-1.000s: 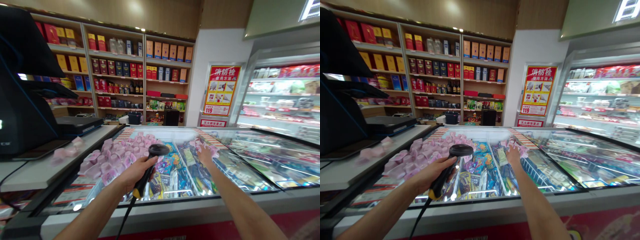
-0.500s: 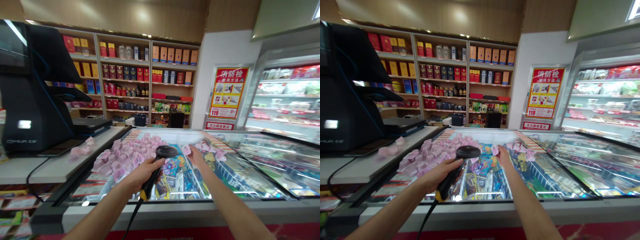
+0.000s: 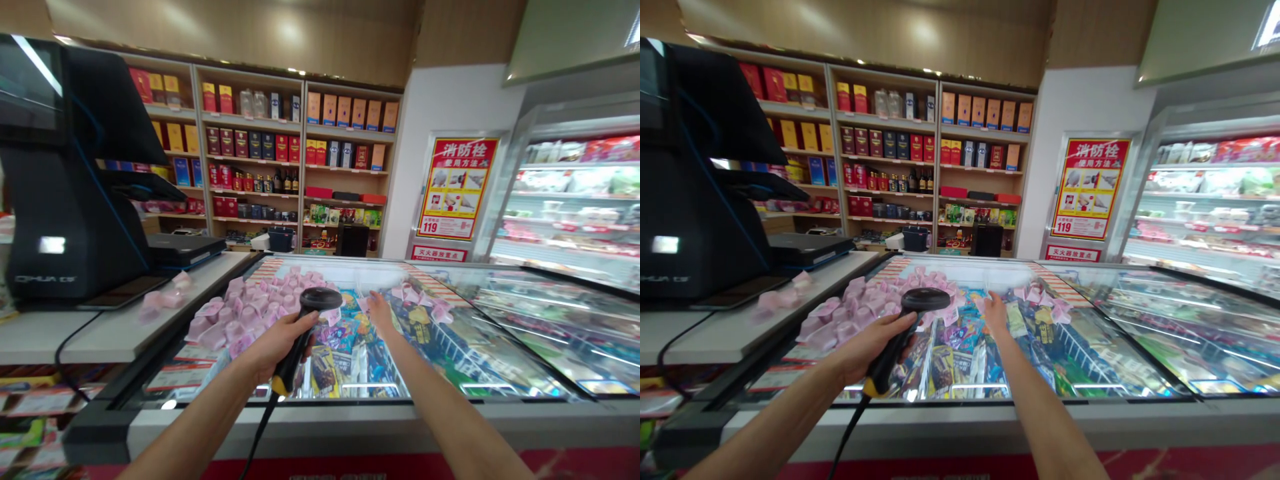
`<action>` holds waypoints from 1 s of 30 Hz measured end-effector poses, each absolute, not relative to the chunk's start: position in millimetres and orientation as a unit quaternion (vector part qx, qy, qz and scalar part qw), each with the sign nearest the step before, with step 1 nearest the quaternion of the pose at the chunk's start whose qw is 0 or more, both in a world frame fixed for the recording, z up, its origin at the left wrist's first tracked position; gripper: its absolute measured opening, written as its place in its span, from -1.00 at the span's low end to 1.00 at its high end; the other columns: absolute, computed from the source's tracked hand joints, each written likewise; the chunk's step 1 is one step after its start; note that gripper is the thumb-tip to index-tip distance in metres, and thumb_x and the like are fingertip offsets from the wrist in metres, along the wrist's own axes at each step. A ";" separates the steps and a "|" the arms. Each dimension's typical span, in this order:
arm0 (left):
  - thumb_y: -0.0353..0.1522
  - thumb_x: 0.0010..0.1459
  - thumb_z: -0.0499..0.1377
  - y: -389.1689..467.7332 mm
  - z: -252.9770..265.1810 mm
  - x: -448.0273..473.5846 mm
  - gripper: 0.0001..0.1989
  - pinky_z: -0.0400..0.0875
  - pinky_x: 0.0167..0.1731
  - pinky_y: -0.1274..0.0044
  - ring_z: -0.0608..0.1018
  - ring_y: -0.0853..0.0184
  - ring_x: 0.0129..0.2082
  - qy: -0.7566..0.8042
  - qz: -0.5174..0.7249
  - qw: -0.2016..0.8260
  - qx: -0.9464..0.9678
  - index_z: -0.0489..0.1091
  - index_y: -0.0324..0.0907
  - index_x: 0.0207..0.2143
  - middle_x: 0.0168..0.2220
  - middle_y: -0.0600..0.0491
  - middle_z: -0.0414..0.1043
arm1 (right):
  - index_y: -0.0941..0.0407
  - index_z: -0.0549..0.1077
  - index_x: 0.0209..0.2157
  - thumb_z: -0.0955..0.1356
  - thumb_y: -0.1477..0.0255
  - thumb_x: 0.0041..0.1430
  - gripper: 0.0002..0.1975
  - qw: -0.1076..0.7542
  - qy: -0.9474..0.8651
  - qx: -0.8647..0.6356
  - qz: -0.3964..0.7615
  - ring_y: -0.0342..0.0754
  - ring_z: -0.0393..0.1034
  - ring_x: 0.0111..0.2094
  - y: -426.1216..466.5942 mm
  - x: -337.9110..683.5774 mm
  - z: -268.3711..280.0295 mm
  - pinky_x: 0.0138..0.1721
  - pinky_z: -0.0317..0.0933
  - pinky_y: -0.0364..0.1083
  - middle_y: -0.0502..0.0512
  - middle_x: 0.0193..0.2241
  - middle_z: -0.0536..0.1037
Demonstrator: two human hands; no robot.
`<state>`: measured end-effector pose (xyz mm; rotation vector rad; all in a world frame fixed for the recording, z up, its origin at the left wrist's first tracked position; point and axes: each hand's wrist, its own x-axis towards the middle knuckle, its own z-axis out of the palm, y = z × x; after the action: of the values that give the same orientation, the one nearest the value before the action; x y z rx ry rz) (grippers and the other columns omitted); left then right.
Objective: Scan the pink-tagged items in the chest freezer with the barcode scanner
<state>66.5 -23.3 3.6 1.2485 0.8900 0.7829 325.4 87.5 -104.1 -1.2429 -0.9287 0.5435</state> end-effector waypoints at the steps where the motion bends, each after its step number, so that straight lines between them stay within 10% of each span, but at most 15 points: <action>1: -0.15 -0.11 0.12 -22.3 3.0 65.0 -0.71 0.18 -0.69 0.66 0.33 0.52 -0.69 0.395 0.347 0.650 0.548 0.20 -0.20 -0.50 -0.65 0.17 0.29 | 0.15 0.34 -0.24 0.26 0.42 -0.15 -0.67 0.659 -0.436 -0.578 0.207 -0.07 0.33 -0.32 89.0 321.5 -105.5 -0.28 0.19 -0.10 0.04 -0.43 0.47; 14: -0.17 -0.09 0.11 -12.2 -1.8 62.3 -0.73 0.19 -0.66 0.66 0.32 0.53 -0.69 0.414 0.350 0.648 0.535 0.22 -0.22 -0.50 -0.64 0.15 0.30 | 0.17 0.16 0.01 0.10 0.30 0.04 -0.52 0.519 -0.558 -0.616 0.197 -0.05 0.02 0.06 112.3 250.6 -102.4 0.06 -0.13 -0.06 0.11 0.02 0.22; 23: -0.18 -0.11 0.12 -0.1 -3.9 78.3 -0.73 0.19 -0.67 0.65 0.32 0.52 -0.69 0.434 0.336 0.639 0.539 0.23 -0.22 -0.53 -0.65 0.15 0.30 | 0.19 0.22 -0.06 0.19 0.51 -0.04 -0.57 0.353 -0.562 -0.742 -0.100 0.12 0.02 0.04 116.3 369.2 -89.3 -0.01 -0.09 0.11 0.26 -0.01 0.21; 30: -0.14 -0.14 0.11 7.1 -7.0 91.0 -0.70 0.16 -0.67 0.63 0.31 0.50 -0.71 0.445 0.346 0.624 0.541 0.21 -0.21 -0.56 -0.67 0.17 0.27 | 0.14 0.41 -0.48 0.21 0.63 -0.14 -0.80 0.342 -0.562 -0.746 -0.099 0.19 0.00 0.03 121.2 435.8 -79.1 0.00 -0.40 0.26 0.25 -0.28 0.42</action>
<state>91.0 7.1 -7.0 1.2412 1.0209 0.7953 435.8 121.2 -79.1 -1.9404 -1.4612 -0.2566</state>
